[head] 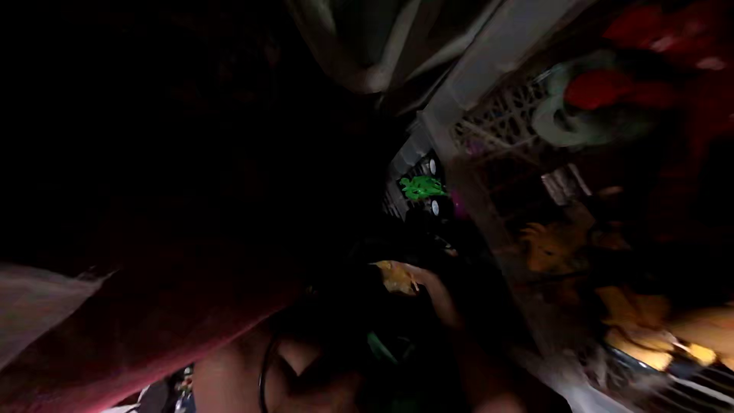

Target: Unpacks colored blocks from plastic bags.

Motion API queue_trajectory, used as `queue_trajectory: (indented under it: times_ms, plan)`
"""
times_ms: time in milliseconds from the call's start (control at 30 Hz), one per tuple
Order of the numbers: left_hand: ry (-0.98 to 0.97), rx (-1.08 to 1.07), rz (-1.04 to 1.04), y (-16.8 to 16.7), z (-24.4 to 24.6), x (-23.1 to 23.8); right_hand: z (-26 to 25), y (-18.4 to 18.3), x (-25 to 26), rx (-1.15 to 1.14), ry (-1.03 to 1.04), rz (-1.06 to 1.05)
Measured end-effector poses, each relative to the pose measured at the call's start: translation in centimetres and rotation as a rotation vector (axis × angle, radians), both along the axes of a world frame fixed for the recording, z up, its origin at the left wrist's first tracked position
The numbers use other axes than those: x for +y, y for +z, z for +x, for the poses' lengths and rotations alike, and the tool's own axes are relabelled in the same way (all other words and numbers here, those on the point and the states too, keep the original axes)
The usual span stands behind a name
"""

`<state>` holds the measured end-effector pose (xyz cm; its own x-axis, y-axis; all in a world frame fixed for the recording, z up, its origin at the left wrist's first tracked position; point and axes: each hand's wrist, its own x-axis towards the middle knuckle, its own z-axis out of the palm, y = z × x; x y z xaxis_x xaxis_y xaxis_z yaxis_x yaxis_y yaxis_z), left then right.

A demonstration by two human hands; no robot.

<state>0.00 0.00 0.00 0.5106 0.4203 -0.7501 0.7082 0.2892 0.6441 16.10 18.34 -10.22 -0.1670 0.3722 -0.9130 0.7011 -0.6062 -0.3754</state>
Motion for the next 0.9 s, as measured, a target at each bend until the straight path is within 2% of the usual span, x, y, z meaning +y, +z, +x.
queue_trajectory:
  times_ms: [67, 200, 300, 333, 400, 467, 567, 633, 733, 800, 833, 900]
  plan:
    - [-0.011, 0.051, -0.036, 0.2, 0.8, 0.3, 1.9, 1.6, -1.4, 0.006, -0.075, 0.102]
    - [0.043, 0.078, 0.03, 0.9, 2.7, -0.2, 4.0, 9.3, -4.9, 0.082, -0.304, 0.322]
    - [0.006, 0.132, 0.117, 1.1, 4.3, -1.9, 6.1, 14.3, -7.8, 0.189, -0.519, 0.461]
    - [-0.011, 0.154, 0.128, 1.3, 4.8, -2.5, 7.1, 15.1, -8.6, 0.313, -0.61, 0.508]
    - [-0.021, 0.18, 0.145, 1.9, 5.7, -3.8, 8.9, 14.7, -9.9, 0.768, -0.798, 0.596]
    - [-0.023, 0.187, 0.157, 2.2, 6.3, -5.2, 9.5, 15.3, -11.0, 1.044, -0.763, 0.732]
    - [0.011, 0.18, 0.169, 1.9, 6.5, -6.5, 8.6, 17.8, -12.5, 1.123, -0.766, 0.879]
    - [0.076, 0.154, 0.189, 1.2, 6.2, -7.3, 8.1, 19.2, -13.6, 1.094, -0.789, 0.886]
    - [0.146, 0.098, 0.231, 1.0, 5.5, -8.1, 8.7, 19.2, -14.7, 1.172, -0.798, 0.842]
    - [0.246, 0.009, 0.277, 1.2, 4.8, -8.8, 9.5, 19.4, -15.4, 1.223, -0.805, 0.825]
    - [0.359, -0.052, 0.311, 1.4, 4.3, -9.4, 10.0, 19.5, -15.7, 1.236, -0.809, 0.814]
    - [0.726, -0.182, 0.366, 2.3, 3.5, -11.0, 11.2, 19.9, -16.5, 1.194, -0.787, 0.817]
